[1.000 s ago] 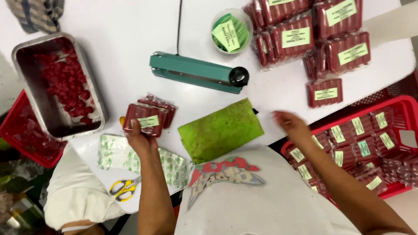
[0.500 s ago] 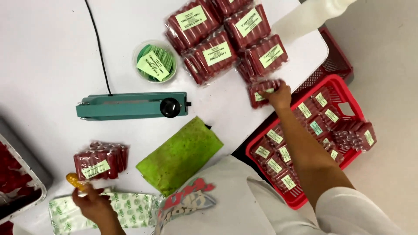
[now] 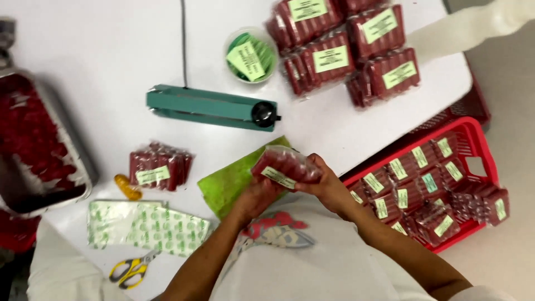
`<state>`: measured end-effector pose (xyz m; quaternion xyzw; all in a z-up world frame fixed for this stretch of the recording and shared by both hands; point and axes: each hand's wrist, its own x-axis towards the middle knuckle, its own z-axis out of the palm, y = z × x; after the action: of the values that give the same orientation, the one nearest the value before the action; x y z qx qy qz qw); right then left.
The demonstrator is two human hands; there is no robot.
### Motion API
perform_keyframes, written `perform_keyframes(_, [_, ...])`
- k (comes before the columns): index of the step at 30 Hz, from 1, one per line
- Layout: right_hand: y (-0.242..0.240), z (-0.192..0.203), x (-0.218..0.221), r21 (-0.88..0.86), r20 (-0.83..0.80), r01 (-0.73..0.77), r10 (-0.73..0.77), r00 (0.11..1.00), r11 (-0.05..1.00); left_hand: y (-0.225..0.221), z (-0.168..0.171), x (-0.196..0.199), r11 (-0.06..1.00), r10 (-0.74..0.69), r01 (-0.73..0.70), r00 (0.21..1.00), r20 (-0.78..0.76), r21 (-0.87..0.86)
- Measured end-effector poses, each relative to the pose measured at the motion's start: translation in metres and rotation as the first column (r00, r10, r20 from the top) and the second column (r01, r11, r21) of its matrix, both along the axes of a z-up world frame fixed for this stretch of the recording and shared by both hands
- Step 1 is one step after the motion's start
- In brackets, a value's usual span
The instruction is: The person places vacuum-sealed packages of red meat into plastic bags, seals them with a handheld heat sealer, and stacks the finished packages on a table. The person also places some sealed packages into a red basket.
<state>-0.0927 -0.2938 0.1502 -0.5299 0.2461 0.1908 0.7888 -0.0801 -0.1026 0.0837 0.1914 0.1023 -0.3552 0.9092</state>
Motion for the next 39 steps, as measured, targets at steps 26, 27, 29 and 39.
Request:
perform_keyframes(26, [0.102, 0.078, 0.197, -0.992, 0.107, -0.017, 0.917, 0.384, 0.123, 0.087, 0.026, 0.095, 0.85, 0.414, -0.317, 0.896, -0.16, 0.42])
perform_keyframes(27, [0.106, 0.085, 0.202, -0.994, 0.039, -0.081, 0.909, 0.415, 0.08, 0.083, 0.037, 0.105, 0.827, 0.518, -0.445, 0.841, -0.157, 0.343])
perform_keyframes(29, [0.099, 0.076, 0.204, -0.987, -0.009, -0.149, 0.883, 0.469, 0.068, 0.086, -0.027, 0.096, 0.811, 0.569, -0.493, 0.79, -0.227, 0.315])
perform_keyframes(39, [0.051, -0.041, 0.185, -0.949, 0.162, -0.109, 0.751, 0.641, 0.297, 0.105, -0.101, 0.083, 0.795, 0.588, -0.479, 0.759, -0.279, 0.372])
